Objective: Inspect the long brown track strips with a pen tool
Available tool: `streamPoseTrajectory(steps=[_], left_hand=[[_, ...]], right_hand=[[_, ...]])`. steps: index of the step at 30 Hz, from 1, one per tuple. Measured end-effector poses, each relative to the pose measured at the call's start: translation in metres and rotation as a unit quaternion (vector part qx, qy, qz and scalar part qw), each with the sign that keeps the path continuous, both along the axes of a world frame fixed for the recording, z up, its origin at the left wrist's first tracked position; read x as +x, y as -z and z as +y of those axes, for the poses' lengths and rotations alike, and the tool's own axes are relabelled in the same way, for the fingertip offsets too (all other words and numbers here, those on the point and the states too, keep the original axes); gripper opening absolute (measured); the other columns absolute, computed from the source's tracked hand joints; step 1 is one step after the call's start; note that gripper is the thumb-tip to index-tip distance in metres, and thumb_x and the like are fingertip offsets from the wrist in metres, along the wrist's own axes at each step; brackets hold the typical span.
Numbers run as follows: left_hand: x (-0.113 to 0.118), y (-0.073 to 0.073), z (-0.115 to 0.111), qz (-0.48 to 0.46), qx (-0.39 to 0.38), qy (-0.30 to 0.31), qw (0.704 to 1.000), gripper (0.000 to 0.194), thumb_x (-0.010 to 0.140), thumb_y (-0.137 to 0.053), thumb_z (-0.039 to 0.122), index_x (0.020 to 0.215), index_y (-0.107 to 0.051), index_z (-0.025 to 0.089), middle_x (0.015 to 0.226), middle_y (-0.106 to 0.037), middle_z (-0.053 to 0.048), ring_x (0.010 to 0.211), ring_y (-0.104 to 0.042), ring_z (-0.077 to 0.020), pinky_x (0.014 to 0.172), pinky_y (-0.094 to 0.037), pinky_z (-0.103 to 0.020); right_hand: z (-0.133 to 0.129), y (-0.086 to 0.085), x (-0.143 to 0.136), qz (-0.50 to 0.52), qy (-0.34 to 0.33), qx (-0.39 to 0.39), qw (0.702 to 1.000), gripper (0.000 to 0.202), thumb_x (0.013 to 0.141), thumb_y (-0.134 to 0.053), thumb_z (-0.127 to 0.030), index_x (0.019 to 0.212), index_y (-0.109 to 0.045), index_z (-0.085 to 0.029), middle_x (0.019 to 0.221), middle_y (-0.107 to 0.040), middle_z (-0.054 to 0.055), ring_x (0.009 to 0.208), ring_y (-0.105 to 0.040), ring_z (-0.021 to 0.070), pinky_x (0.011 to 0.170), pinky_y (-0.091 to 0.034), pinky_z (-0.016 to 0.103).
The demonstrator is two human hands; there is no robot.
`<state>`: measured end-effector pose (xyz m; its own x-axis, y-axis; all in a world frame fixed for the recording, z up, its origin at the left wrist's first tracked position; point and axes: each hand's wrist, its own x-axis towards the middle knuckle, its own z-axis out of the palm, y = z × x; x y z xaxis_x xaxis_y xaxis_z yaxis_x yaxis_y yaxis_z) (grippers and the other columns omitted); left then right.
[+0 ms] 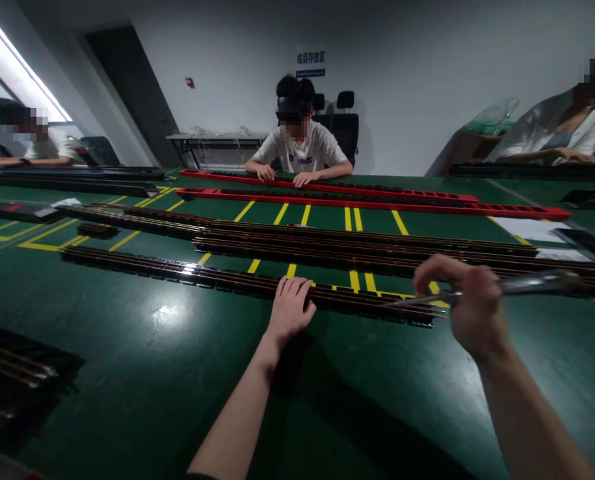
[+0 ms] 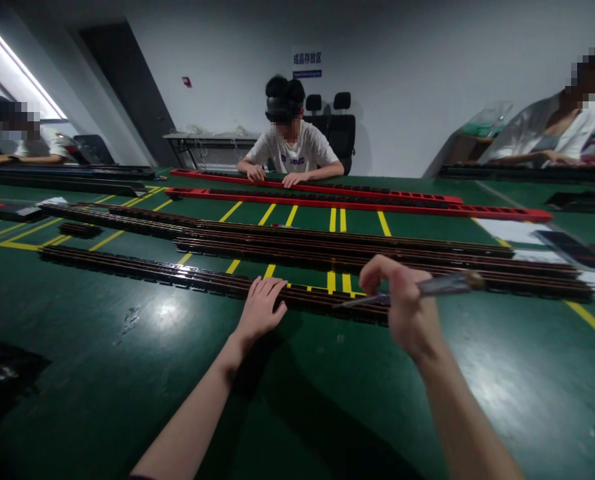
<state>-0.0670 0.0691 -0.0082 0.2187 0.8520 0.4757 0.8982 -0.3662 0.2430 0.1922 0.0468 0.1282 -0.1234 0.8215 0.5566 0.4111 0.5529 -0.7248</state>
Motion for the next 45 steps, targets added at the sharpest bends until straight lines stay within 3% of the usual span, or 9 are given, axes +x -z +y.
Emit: streamPoseTrajectory(steps=[1,4,8,12,17,27,45], left_hand=[[0.002,-0.001,0.000,0.003,-0.005,0.007,1.000,0.038,0.083,-0.050,0.024,0.119,-0.059,0.017,0.120,-0.064,-0.009,0.117,-0.054,-0.0241,0.114,-0.030,-0.047],[0.008,-0.003,0.000,0.019,-0.020,0.025,0.999,0.041,0.084,-0.050,0.027,0.122,-0.058,0.016,0.123,-0.063,-0.009,0.119,-0.053,-0.0245,0.114,-0.030,-0.047],[0.018,-0.005,0.000,0.038,-0.027,0.025,0.999,0.042,0.086,-0.050,0.031,0.123,-0.057,0.015,0.123,-0.063,-0.010,0.119,-0.053,-0.0250,0.113,-0.031,-0.048],[0.027,-0.007,0.003,0.043,-0.022,0.006,0.999,0.041,0.086,-0.052,0.038,0.119,-0.059,0.016,0.120,-0.065,-0.010,0.116,-0.055,-0.0252,0.111,-0.032,-0.049],[0.037,-0.006,0.008,0.044,-0.023,-0.037,0.998,0.036,0.085,-0.054,0.040,0.109,-0.064,0.017,0.110,-0.068,-0.009,0.106,-0.059,-0.0261,0.104,-0.038,-0.051],[0.040,-0.002,0.006,0.022,0.005,-0.045,0.999,0.031,0.083,-0.056,0.034,0.106,-0.066,0.016,0.108,-0.069,-0.009,0.104,-0.060,-0.0262,0.102,-0.040,-0.049],[0.040,-0.003,0.004,0.021,-0.003,-0.044,0.999,0.030,0.083,-0.056,0.033,0.108,-0.065,0.019,0.109,-0.068,-0.009,0.105,-0.059,-0.0263,0.102,-0.040,-0.049]], right_hand=[[0.006,0.008,-0.006,0.013,-0.005,-0.020,1.000,0.071,0.088,-0.018,-0.073,0.064,-0.059,-0.020,0.058,-0.054,0.004,0.055,-0.053,0.0165,0.049,-0.041,0.029],[0.025,0.036,-0.019,-0.005,-0.039,-0.112,0.993,0.056,0.085,-0.040,-0.068,0.072,-0.065,-0.020,0.060,-0.059,0.003,0.055,-0.056,0.0164,0.051,-0.043,0.028],[0.047,0.066,-0.022,-0.018,-0.059,-0.170,0.983,0.033,0.078,-0.060,-0.052,0.083,-0.070,-0.021,0.079,-0.070,0.006,0.070,-0.064,0.0198,0.061,-0.049,0.031],[0.063,0.084,-0.021,-0.012,-0.078,-0.197,0.977,0.024,0.072,-0.065,-0.044,0.082,-0.071,-0.022,0.085,-0.071,0.005,0.079,-0.066,0.0220,0.071,-0.051,0.034],[0.075,0.100,-0.025,0.014,-0.047,-0.191,0.980,0.028,0.075,-0.061,-0.048,0.072,-0.065,-0.020,0.072,-0.067,0.005,0.070,-0.063,0.0216,0.069,-0.049,0.036],[0.072,0.105,-0.029,0.073,-0.059,-0.213,0.973,0.036,0.079,-0.056,-0.057,0.075,-0.055,-0.021,0.065,-0.064,0.003,0.063,-0.062,0.0197,0.064,-0.049,0.034],[0.069,0.103,-0.027,0.054,-0.101,-0.234,0.966,0.031,0.078,-0.061,-0.051,0.072,-0.054,-0.021,0.065,-0.064,0.001,0.067,-0.062,0.0188,0.071,-0.048,0.034]])
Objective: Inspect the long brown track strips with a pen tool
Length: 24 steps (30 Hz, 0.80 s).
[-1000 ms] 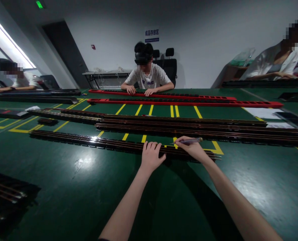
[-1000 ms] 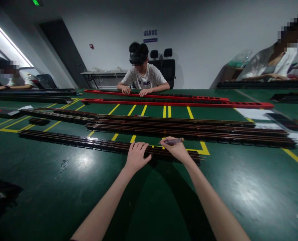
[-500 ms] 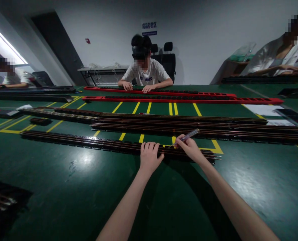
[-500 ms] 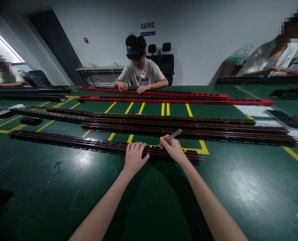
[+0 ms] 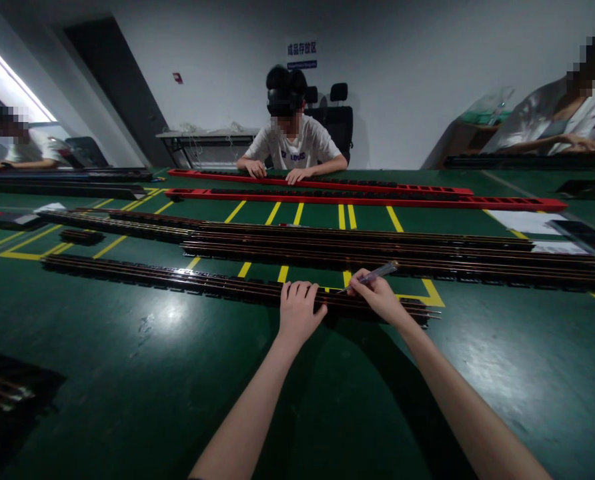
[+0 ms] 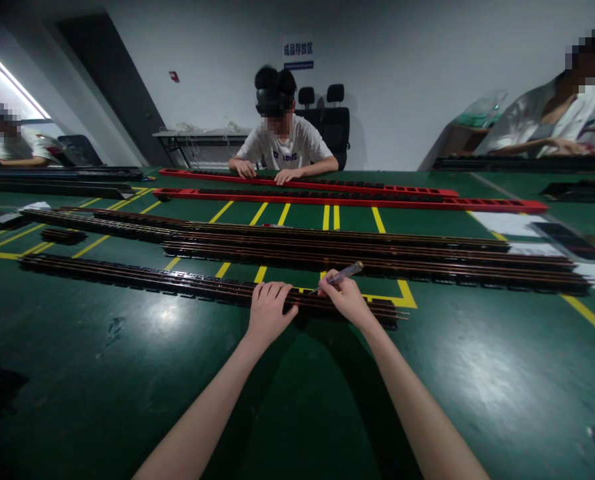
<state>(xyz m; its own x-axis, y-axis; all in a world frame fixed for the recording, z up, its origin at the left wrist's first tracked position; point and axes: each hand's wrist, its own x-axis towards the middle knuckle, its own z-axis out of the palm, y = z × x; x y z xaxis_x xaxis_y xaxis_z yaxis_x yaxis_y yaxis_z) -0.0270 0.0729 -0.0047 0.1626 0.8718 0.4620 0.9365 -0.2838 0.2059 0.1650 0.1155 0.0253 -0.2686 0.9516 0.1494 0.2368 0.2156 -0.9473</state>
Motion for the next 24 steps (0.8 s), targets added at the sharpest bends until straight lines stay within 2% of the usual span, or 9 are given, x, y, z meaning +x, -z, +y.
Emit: streamPoseTrajectory(steps=[14,24], left_hand=[[-0.0003,-0.0014,-0.0002,0.004,-0.003,0.003,1.000,0.029,0.084,-0.055,0.032,0.108,-0.065,0.018,0.111,-0.068,-0.010,0.106,-0.059,-0.0269,0.102,-0.039,-0.050],[0.0001,-0.0011,-0.0006,-0.001,-0.004,0.000,1.000,0.028,0.084,-0.054,0.032,0.108,-0.065,0.020,0.111,-0.068,-0.009,0.107,-0.059,-0.0274,0.101,-0.040,-0.051]], right_hand=[[-0.0014,-0.0008,-0.0007,0.080,0.004,-0.023,0.997,0.013,0.071,-0.058,-0.032,0.066,-0.054,-0.020,0.064,-0.059,0.000,0.063,-0.057,0.0153,0.066,-0.046,0.031],[-0.0011,0.0002,0.0008,0.075,0.021,-0.012,0.997,0.014,0.070,-0.054,-0.033,0.064,-0.051,-0.022,0.058,-0.054,-0.001,0.059,-0.053,0.0150,0.061,-0.042,0.030]])
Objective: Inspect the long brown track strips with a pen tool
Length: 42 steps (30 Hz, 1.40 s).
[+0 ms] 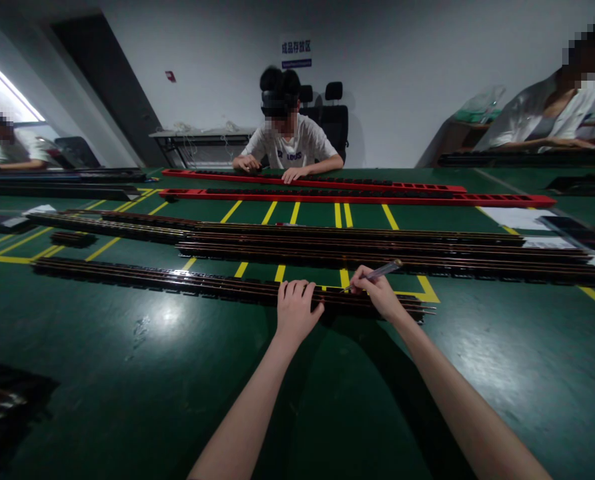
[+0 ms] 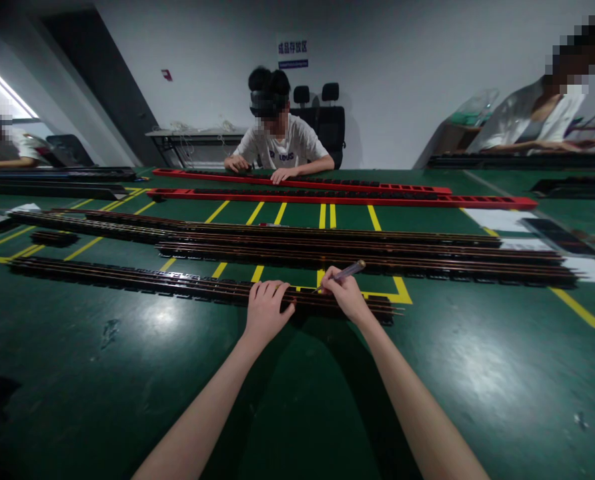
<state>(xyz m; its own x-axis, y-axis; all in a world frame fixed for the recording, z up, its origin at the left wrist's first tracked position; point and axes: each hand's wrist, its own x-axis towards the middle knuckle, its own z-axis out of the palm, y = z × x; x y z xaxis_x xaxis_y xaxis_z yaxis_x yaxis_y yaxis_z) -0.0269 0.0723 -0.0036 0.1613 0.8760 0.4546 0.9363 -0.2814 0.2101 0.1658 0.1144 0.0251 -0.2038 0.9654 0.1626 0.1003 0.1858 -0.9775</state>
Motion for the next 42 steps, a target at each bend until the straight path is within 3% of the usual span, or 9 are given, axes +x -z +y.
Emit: streamPoseTrajectory(steps=[7,22,36,42], left_hand=[[0.003,0.000,-0.001,-0.004,0.004,-0.001,1.000,0.028,0.086,-0.052,0.028,0.109,-0.064,0.020,0.112,-0.067,-0.008,0.109,-0.057,-0.0267,0.105,-0.036,-0.051],[0.004,0.002,-0.002,0.004,0.013,0.004,1.000,0.033,0.083,-0.049,0.014,0.111,-0.063,0.023,0.113,-0.067,-0.008,0.112,-0.056,-0.0268,0.108,-0.034,-0.053],[0.003,0.002,-0.002,0.022,0.015,-0.026,0.999,0.037,0.082,-0.043,0.004,0.109,-0.065,0.020,0.113,-0.068,-0.008,0.112,-0.058,-0.0256,0.108,-0.034,-0.052],[-0.001,0.004,-0.001,0.017,0.021,0.009,1.000,0.041,0.083,-0.042,0.003,0.115,-0.062,0.018,0.116,-0.068,-0.007,0.115,-0.057,-0.0232,0.111,-0.032,-0.052]], right_hand=[[-0.001,-0.001,-0.001,0.005,-0.004,0.003,1.000,0.014,0.071,-0.056,-0.033,0.064,-0.052,-0.021,0.058,-0.055,-0.001,0.058,-0.052,0.0148,0.062,-0.041,0.029],[-0.003,-0.003,-0.005,-0.110,-0.011,0.071,0.991,0.023,0.080,-0.055,-0.040,0.066,-0.052,-0.022,0.064,-0.059,0.000,0.066,-0.056,0.0175,0.069,-0.043,0.031],[-0.003,-0.010,-0.001,-0.118,-0.012,0.064,0.991,0.018,0.079,-0.055,-0.038,0.070,-0.053,-0.022,0.063,-0.061,0.000,0.066,-0.059,0.0182,0.070,-0.044,0.033],[0.000,-0.005,0.002,-0.095,-0.013,0.046,0.994,0.018,0.076,-0.055,-0.036,0.066,-0.051,-0.022,0.062,-0.060,0.000,0.065,-0.058,0.0173,0.069,-0.043,0.032]])
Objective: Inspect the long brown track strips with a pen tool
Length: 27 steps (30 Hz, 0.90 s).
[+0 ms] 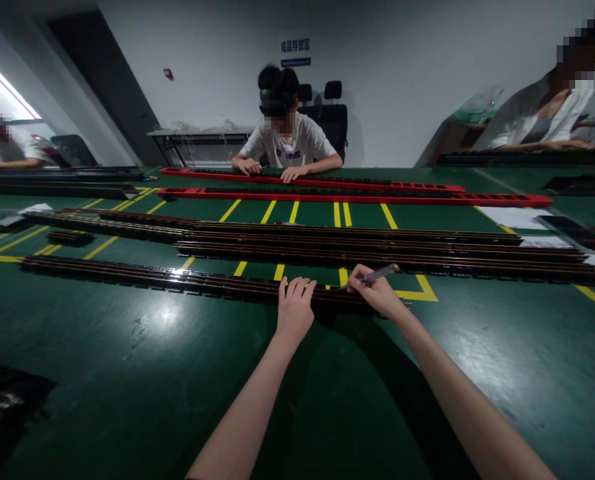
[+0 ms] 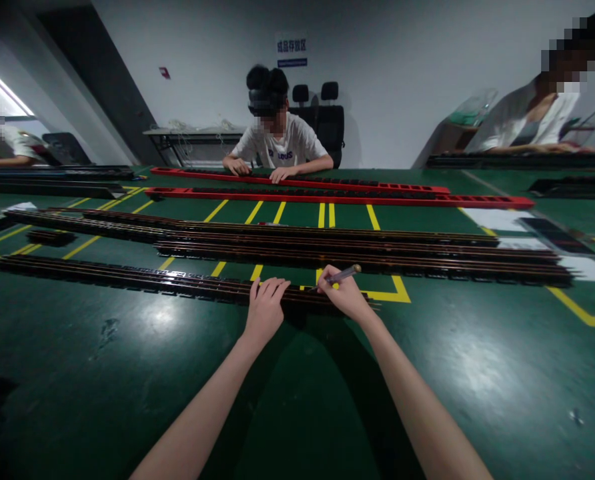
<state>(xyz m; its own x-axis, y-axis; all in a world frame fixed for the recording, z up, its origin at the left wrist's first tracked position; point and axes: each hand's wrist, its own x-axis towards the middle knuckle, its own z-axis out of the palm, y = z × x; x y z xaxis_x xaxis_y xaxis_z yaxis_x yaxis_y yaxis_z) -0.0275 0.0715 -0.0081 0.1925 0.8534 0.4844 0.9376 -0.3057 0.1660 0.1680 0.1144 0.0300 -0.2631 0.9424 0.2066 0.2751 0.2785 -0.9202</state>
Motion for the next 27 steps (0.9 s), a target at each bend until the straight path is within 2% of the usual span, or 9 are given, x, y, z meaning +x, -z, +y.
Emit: streamPoseTrajectory(steps=[6,12,18,27], left_hand=[[0.000,-0.002,-0.002,-0.019,-0.019,0.043,0.999,0.037,0.088,-0.041,0.015,0.120,-0.061,0.018,0.122,-0.066,-0.005,0.119,-0.055,-0.0211,0.114,-0.029,-0.049],[0.002,-0.004,-0.002,-0.016,-0.024,0.046,0.999,0.036,0.090,-0.045,0.031,0.121,-0.060,0.019,0.123,-0.065,-0.006,0.119,-0.055,-0.0230,0.111,-0.033,-0.048],[0.002,-0.004,-0.001,-0.016,-0.020,0.048,0.998,0.035,0.089,-0.048,0.035,0.117,-0.061,0.018,0.118,-0.067,-0.007,0.112,-0.058,-0.0232,0.108,-0.037,-0.048],[0.002,-0.004,-0.001,-0.010,-0.019,0.049,0.999,0.034,0.089,-0.050,0.035,0.116,-0.062,0.018,0.116,-0.067,-0.008,0.111,-0.059,-0.0241,0.106,-0.038,-0.049]], right_hand=[[0.003,0.006,0.004,0.035,0.011,-0.043,0.998,0.017,0.075,-0.056,-0.036,0.067,-0.052,-0.022,0.060,-0.059,-0.002,0.064,-0.058,0.0169,0.069,-0.043,0.032],[0.005,0.008,0.005,0.061,0.017,-0.045,0.997,0.015,0.073,-0.055,-0.033,0.065,-0.051,-0.021,0.058,-0.058,-0.003,0.061,-0.056,0.0156,0.067,-0.042,0.031],[0.005,0.008,0.005,0.083,0.028,-0.031,0.996,0.013,0.074,-0.052,-0.029,0.063,-0.051,-0.022,0.055,-0.056,-0.003,0.058,-0.055,0.0148,0.065,-0.044,0.030],[0.009,0.012,0.005,0.112,0.039,-0.034,0.992,0.014,0.070,-0.054,-0.029,0.060,-0.049,-0.022,0.054,-0.053,-0.003,0.054,-0.053,0.0135,0.059,-0.043,0.029]])
